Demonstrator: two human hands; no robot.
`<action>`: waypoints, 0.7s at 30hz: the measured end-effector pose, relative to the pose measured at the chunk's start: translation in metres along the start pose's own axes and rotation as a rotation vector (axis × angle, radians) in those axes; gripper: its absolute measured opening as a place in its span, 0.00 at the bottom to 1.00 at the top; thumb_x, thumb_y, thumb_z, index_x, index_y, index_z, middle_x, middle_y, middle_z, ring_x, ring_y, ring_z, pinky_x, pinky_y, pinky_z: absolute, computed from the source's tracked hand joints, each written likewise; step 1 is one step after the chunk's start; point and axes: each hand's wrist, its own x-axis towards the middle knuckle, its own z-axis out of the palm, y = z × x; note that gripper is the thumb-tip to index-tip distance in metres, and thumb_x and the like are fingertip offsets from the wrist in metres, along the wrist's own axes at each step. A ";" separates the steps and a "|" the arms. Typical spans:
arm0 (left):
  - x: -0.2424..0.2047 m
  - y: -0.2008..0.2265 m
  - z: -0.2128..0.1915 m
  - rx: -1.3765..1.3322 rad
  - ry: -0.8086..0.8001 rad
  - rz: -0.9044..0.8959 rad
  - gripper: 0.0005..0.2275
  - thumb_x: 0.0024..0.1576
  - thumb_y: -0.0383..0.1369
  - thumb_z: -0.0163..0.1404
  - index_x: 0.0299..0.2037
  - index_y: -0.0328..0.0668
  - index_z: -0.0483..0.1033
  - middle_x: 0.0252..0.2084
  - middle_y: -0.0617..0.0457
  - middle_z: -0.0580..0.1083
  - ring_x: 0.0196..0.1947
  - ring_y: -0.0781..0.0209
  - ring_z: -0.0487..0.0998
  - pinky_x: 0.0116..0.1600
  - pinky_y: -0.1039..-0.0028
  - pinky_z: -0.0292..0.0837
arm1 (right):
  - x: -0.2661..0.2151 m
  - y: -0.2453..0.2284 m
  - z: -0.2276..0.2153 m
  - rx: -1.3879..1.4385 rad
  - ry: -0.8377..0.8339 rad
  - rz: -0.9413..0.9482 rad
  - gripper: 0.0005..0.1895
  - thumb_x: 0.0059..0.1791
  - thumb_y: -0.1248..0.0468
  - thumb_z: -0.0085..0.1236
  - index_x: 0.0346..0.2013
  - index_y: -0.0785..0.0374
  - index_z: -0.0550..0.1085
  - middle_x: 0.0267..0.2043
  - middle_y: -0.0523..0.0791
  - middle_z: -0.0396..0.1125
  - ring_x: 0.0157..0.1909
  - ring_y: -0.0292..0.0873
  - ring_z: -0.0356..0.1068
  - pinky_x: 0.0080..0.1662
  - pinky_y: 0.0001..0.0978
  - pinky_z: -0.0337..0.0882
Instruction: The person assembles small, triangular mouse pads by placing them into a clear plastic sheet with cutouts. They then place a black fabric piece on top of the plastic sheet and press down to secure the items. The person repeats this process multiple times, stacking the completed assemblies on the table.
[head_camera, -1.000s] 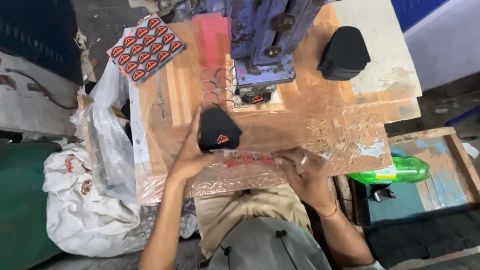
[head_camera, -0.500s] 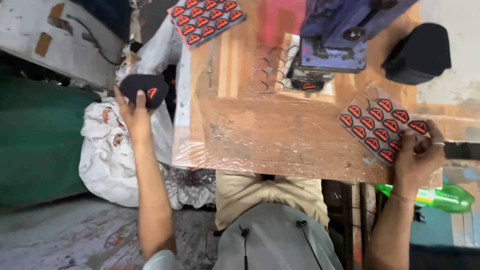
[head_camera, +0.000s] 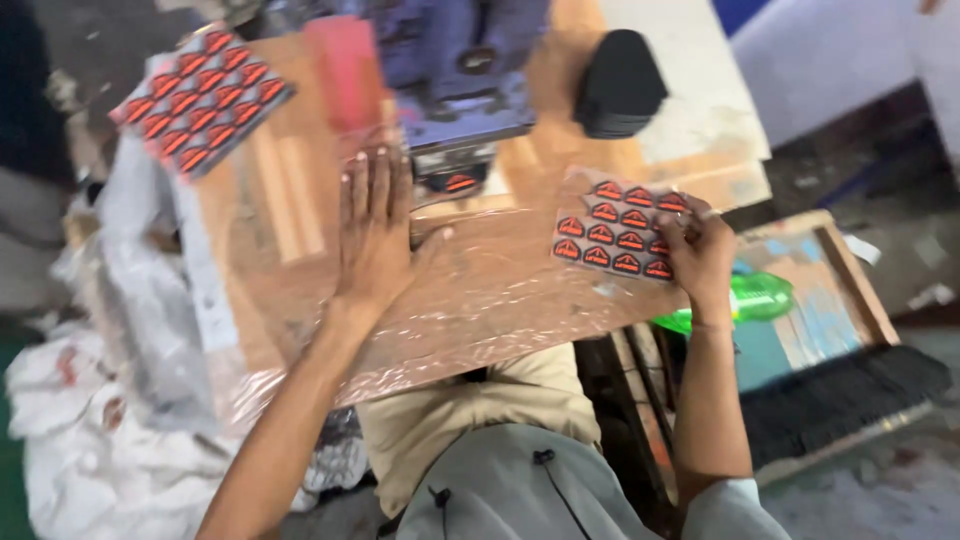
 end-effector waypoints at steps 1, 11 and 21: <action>0.004 -0.007 0.015 -0.014 -0.002 0.021 0.39 0.54 0.48 0.60 0.66 0.19 0.64 0.70 0.22 0.58 0.71 0.24 0.53 0.70 0.38 0.47 | 0.002 -0.011 -0.007 -0.006 0.023 0.007 0.20 0.55 0.64 0.61 0.61 0.67 0.73 0.42 0.47 0.74 0.40 0.35 0.72 0.42 0.27 0.72; 0.008 0.016 0.008 0.241 -0.308 0.183 0.20 0.58 0.29 0.49 0.63 0.39 0.73 0.65 0.43 0.70 0.69 0.38 0.63 0.67 0.42 0.57 | 0.112 -0.084 0.014 -0.450 -0.094 -0.757 0.28 0.49 0.64 0.69 0.62 0.70 0.73 0.62 0.58 0.69 0.65 0.62 0.66 0.64 0.49 0.66; -0.109 -0.013 -0.087 0.094 -0.232 -0.227 0.29 0.60 0.45 0.50 0.68 0.33 0.66 0.70 0.36 0.64 0.71 0.34 0.60 0.75 0.44 0.51 | 0.061 -0.105 0.026 -0.351 0.179 -0.744 0.04 0.59 0.72 0.60 0.49 0.70 0.77 0.45 0.52 0.73 0.47 0.56 0.72 0.51 0.47 0.70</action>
